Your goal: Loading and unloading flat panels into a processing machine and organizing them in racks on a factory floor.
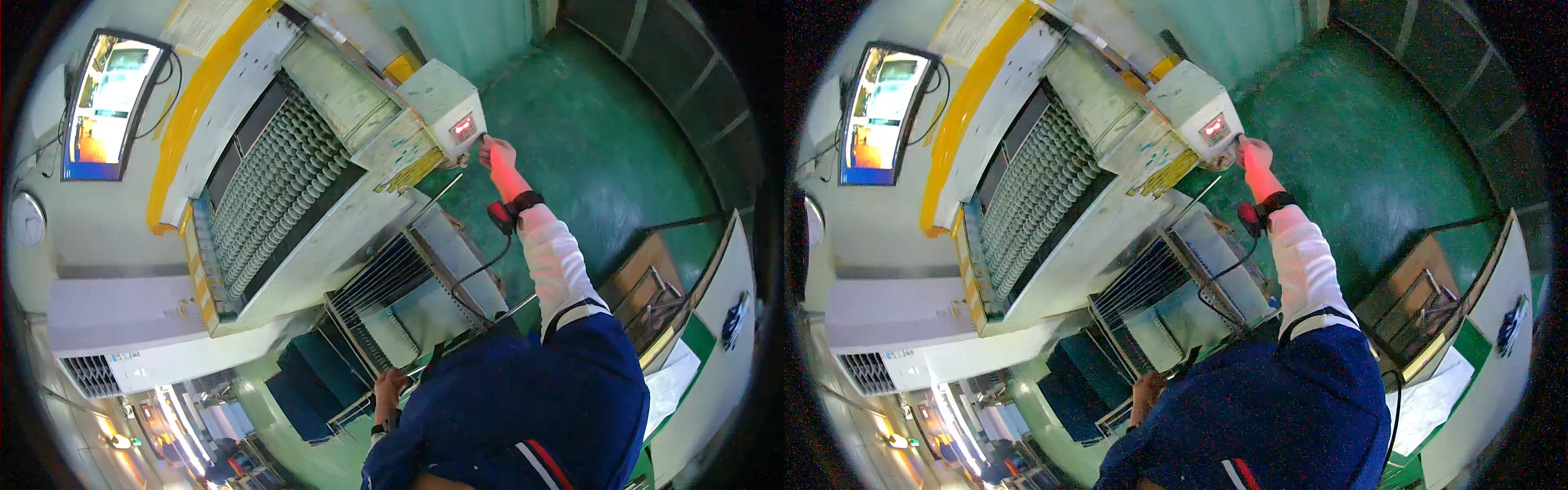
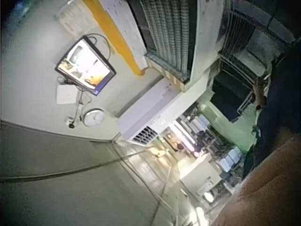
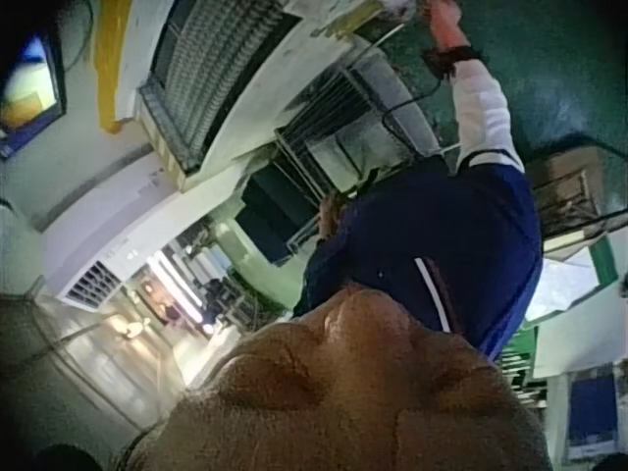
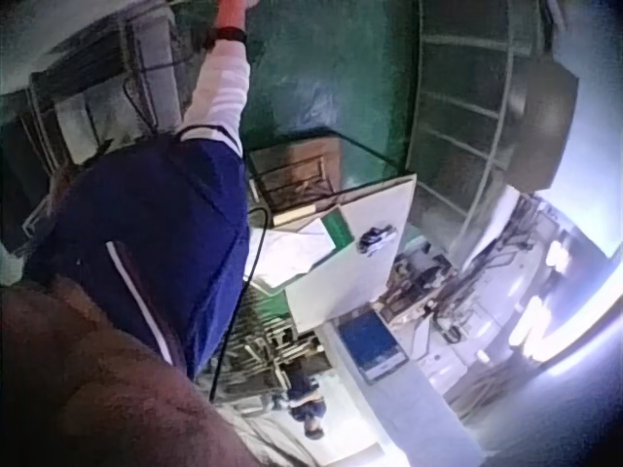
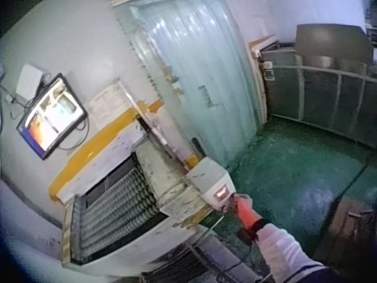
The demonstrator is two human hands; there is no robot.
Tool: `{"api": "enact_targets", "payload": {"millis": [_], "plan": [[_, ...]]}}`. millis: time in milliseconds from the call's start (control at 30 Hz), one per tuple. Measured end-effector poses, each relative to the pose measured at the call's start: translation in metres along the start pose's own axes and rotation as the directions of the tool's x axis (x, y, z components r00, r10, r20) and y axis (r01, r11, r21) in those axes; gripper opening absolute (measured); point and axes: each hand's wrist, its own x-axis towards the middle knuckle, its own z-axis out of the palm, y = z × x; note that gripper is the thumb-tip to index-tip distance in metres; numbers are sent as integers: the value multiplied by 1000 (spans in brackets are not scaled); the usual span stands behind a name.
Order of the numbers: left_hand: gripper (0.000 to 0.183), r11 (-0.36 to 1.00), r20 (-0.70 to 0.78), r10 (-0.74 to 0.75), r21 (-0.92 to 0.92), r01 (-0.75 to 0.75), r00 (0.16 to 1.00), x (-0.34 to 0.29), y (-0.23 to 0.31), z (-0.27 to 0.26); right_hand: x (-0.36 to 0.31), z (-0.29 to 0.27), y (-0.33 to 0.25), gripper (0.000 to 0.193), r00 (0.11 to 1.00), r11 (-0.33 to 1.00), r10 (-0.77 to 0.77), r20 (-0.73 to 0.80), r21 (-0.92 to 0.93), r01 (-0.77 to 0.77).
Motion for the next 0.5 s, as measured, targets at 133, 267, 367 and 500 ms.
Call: {"api": "enact_targets", "payload": {"millis": [133,267,367,500], "plan": [[16,-70,360,433,928,-367,827,28,-34,-27,1,-13,29,22,997,998,56,53,-43,-53],[23,955,-1,258,149,-255,966,48,-92,-68,-88,36,76,15,926,915,217,307,-396,-83],[28,1000,-192,-24,2,25,981,9,-19,17,-116,19,113,19,762,655,232,605,-676,337],[29,997,-195,-47,-76,33,980,-1,-38,8,-212,47,143,25,482,435,446,754,-653,620]]}}
